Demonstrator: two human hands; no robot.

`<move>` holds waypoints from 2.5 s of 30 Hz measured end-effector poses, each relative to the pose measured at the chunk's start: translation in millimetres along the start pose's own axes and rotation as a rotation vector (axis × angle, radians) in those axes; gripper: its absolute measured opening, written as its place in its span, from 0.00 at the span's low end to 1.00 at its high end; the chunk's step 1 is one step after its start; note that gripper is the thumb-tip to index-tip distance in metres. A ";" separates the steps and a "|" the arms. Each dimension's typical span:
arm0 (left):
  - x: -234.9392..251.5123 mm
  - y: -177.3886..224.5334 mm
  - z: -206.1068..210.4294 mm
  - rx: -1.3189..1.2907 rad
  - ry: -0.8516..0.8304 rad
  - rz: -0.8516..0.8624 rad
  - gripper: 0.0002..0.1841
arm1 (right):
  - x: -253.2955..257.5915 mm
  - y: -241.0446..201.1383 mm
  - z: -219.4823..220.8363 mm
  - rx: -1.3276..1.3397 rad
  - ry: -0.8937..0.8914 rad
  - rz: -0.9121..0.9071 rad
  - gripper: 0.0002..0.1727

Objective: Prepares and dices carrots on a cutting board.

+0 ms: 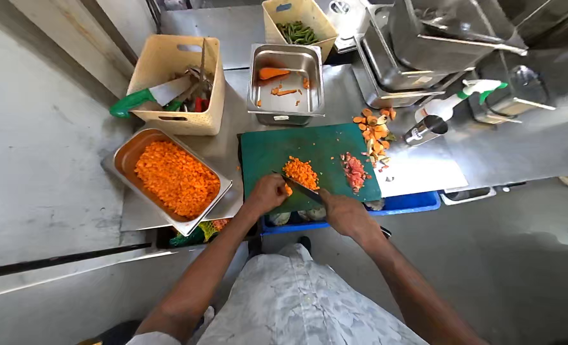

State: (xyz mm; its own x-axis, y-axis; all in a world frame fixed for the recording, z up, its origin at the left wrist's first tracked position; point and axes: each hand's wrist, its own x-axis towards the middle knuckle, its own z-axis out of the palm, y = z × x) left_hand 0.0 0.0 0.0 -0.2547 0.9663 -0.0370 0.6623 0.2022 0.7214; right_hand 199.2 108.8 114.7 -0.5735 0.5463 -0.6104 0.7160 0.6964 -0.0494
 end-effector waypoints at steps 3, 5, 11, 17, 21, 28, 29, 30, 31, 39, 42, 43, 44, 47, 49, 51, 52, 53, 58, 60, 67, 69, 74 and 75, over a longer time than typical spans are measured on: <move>-4.0 -1.3 5.5 0.022 0.046 0.020 0.08 | 34.5 -13.9 32.0 0.084 -0.051 0.007 0.26; -4.1 -1.2 7.9 0.038 0.067 0.040 0.08 | 45.6 -11.6 35.7 0.108 -0.081 -0.015 0.26; -7.5 -2.9 12.2 0.043 0.118 0.043 0.07 | 21.9 -3.0 14.4 0.029 -0.035 -0.037 0.27; -9.4 -5.9 16.4 0.051 0.172 0.075 0.08 | 27.4 5.0 13.3 0.061 -0.046 -0.073 0.25; -12.2 -7.3 22.0 0.047 0.209 0.081 0.07 | 35.5 -1.9 33.6 0.097 -0.071 -0.045 0.29; -30.5 2.5 31.2 0.066 0.354 -0.035 0.13 | 47.7 -11.6 51.1 0.159 -0.091 -0.035 0.28; -32.3 3.5 31.8 0.041 0.369 -0.056 0.15 | 46.6 -11.4 51.1 0.165 -0.085 -0.032 0.28; -35.1 3.1 32.7 0.030 0.386 -0.063 0.16 | 45.5 -11.7 51.2 0.166 -0.086 -0.030 0.28; -37.6 1.7 32.6 0.031 0.396 -0.064 0.16 | 45.3 -12.3 51.3 0.166 -0.087 -0.030 0.29; -27.5 3.3 14.8 0.080 0.204 -0.043 0.06 | 32.0 -3.9 35.6 0.102 -0.033 -0.053 0.26; -17.5 5.3 2.6 0.053 0.065 -0.085 0.06 | 6.4 -1.3 8.5 0.003 0.010 -0.055 0.24; -15.8 3.8 1.5 0.054 0.040 -0.086 0.06 | 8.5 -4.9 10.6 -0.002 -0.002 -0.048 0.23; -13.9 3.1 0.7 0.058 0.029 -0.076 0.06 | 17.3 -9.3 18.4 0.038 -0.018 -0.040 0.23; -12.0 0.8 1.4 0.073 0.040 -0.047 0.06 | 43.6 -13.3 36.0 0.089 -0.049 -0.069 0.26; -14.5 -2.0 3.1 0.064 0.066 -0.037 0.06 | 29.7 -10.1 18.7 0.038 -0.042 -0.078 0.27; -16.9 -2.4 4.5 0.049 0.084 -0.034 0.07 | 13.5 -6.4 4.6 -0.007 -0.038 -0.073 0.24; -17.3 -2.2 5.0 0.049 0.089 -0.033 0.07 | 13.6 -7.2 7.4 0.000 -0.034 -0.065 0.24; -18.7 -2.3 5.9 0.049 0.093 -0.028 0.07 | 19.2 -10.6 17.5 0.040 -0.042 -0.059 0.25; -21.6 -5.4 8.4 0.033 0.132 -0.009 0.06 | 27.4 -9.7 17.6 0.053 -0.074 -0.084 0.26; -22.8 -8.2 10.1 0.033 0.155 0.003 0.06 | 12.2 -6.1 3.1 -0.004 -0.066 -0.081 0.24; -26.2 -12.0 15.1 0.047 0.210 0.065 0.06 | 28.8 -12.1 18.2 0.052 -0.096 -0.083 0.26; -27.2 -17.0 18.3 0.057 0.233 0.100 0.05 | 18.0 -6.6 9.1 0.024 -0.080 -0.092 0.22; -35.4 -20.4 29.8 0.105 0.341 0.153 0.08 | 43.5 -18.6 50.2 0.146 -0.133 -0.072 0.26; -39.4 -18.8 31.6 0.115 0.361 0.141 0.08 | 43.6 -19.7 51.1 0.150 -0.145 -0.070 0.25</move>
State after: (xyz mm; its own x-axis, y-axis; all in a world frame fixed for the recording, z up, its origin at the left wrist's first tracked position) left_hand 19.9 -36.8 -33.9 -0.3734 0.8718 0.3172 0.7776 0.1077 0.6195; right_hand 180.4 95.1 48.7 -0.5685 0.4185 -0.7082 0.7336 0.6476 -0.2062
